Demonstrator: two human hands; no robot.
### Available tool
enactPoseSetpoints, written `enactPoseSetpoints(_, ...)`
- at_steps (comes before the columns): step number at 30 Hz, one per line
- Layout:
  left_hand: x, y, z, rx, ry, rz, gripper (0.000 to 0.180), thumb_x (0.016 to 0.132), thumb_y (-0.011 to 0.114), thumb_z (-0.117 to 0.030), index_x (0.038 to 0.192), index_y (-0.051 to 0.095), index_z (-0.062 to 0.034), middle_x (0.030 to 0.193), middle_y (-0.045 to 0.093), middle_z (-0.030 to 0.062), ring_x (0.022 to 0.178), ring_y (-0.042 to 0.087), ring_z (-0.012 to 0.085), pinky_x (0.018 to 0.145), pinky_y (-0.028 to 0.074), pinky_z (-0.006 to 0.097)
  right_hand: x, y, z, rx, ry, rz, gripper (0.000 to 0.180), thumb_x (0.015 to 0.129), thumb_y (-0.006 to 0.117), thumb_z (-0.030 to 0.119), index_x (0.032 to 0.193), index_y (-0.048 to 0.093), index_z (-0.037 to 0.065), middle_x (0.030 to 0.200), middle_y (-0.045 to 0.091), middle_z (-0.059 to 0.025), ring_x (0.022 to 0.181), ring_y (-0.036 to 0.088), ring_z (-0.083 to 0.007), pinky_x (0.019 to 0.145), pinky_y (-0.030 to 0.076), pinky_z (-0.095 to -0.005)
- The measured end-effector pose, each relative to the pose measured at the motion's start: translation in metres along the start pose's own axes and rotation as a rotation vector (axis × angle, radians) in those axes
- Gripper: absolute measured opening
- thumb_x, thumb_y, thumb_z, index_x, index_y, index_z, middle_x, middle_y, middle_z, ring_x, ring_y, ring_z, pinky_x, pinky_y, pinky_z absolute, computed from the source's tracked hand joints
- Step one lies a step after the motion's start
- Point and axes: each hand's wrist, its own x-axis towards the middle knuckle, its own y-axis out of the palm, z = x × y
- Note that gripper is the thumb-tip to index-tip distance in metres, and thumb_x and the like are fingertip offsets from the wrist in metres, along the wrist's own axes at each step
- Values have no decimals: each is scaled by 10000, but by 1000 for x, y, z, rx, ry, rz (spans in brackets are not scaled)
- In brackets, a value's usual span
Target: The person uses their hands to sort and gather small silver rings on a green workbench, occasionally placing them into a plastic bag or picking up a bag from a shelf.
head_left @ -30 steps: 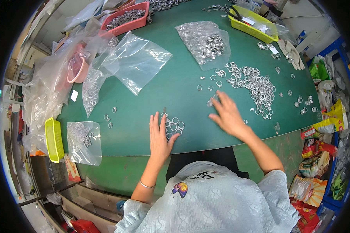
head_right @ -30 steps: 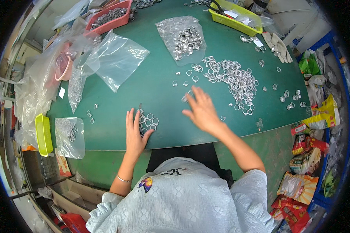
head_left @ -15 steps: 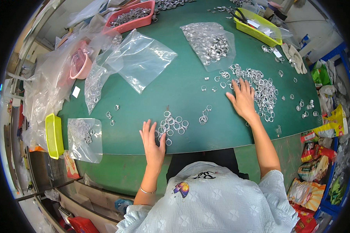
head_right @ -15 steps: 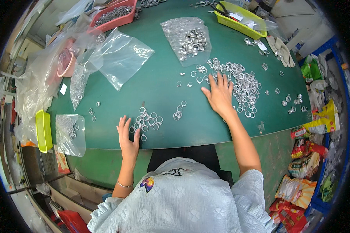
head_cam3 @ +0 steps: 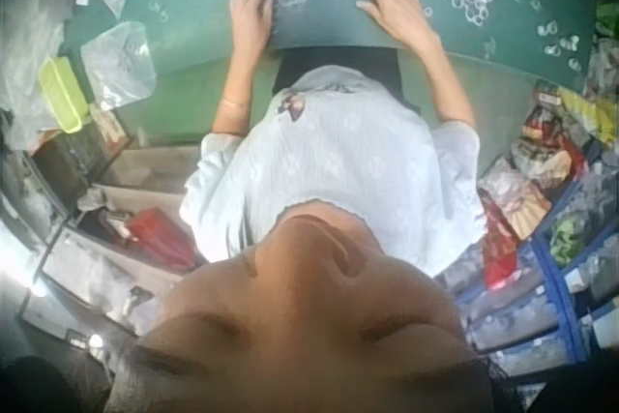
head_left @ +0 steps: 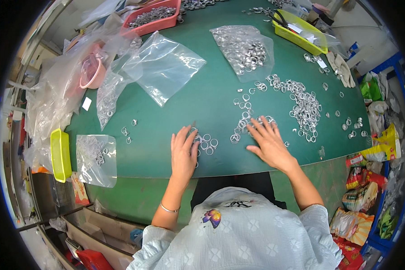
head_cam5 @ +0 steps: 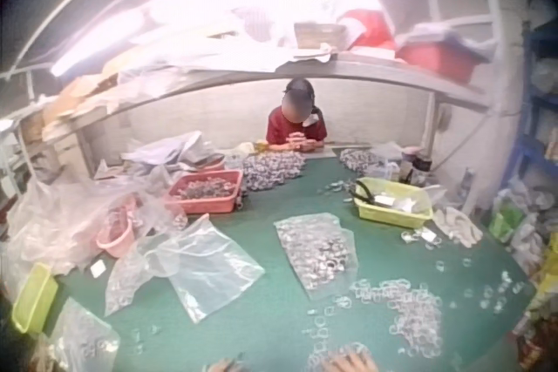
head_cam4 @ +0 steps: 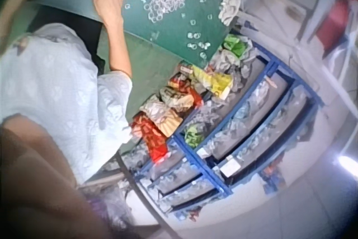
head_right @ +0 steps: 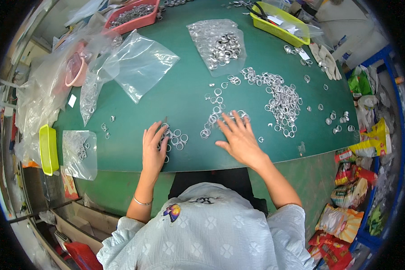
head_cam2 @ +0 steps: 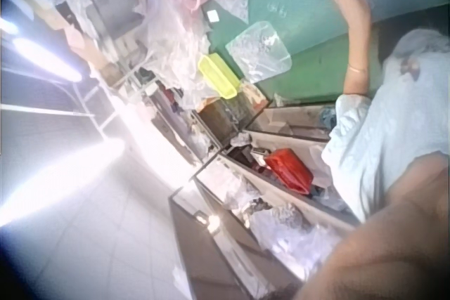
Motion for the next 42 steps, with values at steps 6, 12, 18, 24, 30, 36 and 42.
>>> enactPoseSetpoints(6,-1,8,-15,127,121,212,427,839,672,-105,1258,592,-91,1423,450,127,1344,372,378,1092,268,582,-15,-4,-19,-95,129,-153,482,871,646,304,1308,556,122,1436,422,-125,1379,310,-354,1100,229,-584)
enactPoseSetpoints(12,-1,18,-24,31,148,108,387,843,658,-84,1225,600,-71,1433,434,138,1360,350,373,1095,264,577,-5,5,14,83,-44,-227,506,854,668,281,1319,537,129,1437,429,-102,1380,316,-340,1105,234,-575)
enactPoseSetpoints(18,1,29,-52,30,253,215,379,849,649,-89,1221,585,-56,1439,415,141,1363,341,370,1082,259,607,-17,13,3,97,-49,-194,373,859,665,259,1196,632,102,1411,481,-84,1371,358,-313,1116,242,-553)
enactPoseSetpoints(24,0,41,-59,-26,276,253,381,846,642,-74,1220,582,-34,1449,416,131,1375,331,364,1083,242,620,-31,6,-14,264,-96,-230,175,834,694,165,969,706,55,1179,657,-71,1314,461,-269,1106,302,-496)
enactPoseSetpoints(30,5,54,-60,196,307,314,440,872,559,-34,1307,501,-5,1491,358,129,1397,293,352,1075,236,642,-20,8,-14,365,11,-417,284,821,699,163,1074,678,36,1228,619,-90,1278,471,-331,1074,330,-482)
enactPoseSetpoints(36,41,54,-41,364,224,194,545,819,525,13,1359,456,5,1507,325,153,1399,283,367,1066,212,679,11,13,7,18,-90,-270,531,830,684,292,1273,549,33,1410,444,-111,1353,330,-375,1084,270,-567)
enactPoseSetpoints(42,30,40,-56,48,202,148,431,867,552,6,1295,504,5,1447,402,188,1364,356,361,1088,248,610,-23,13,30,-11,-81,-112,572,836,675,313,1288,523,-4,1417,427,-123,1370,298,-383,1090,203,-629)
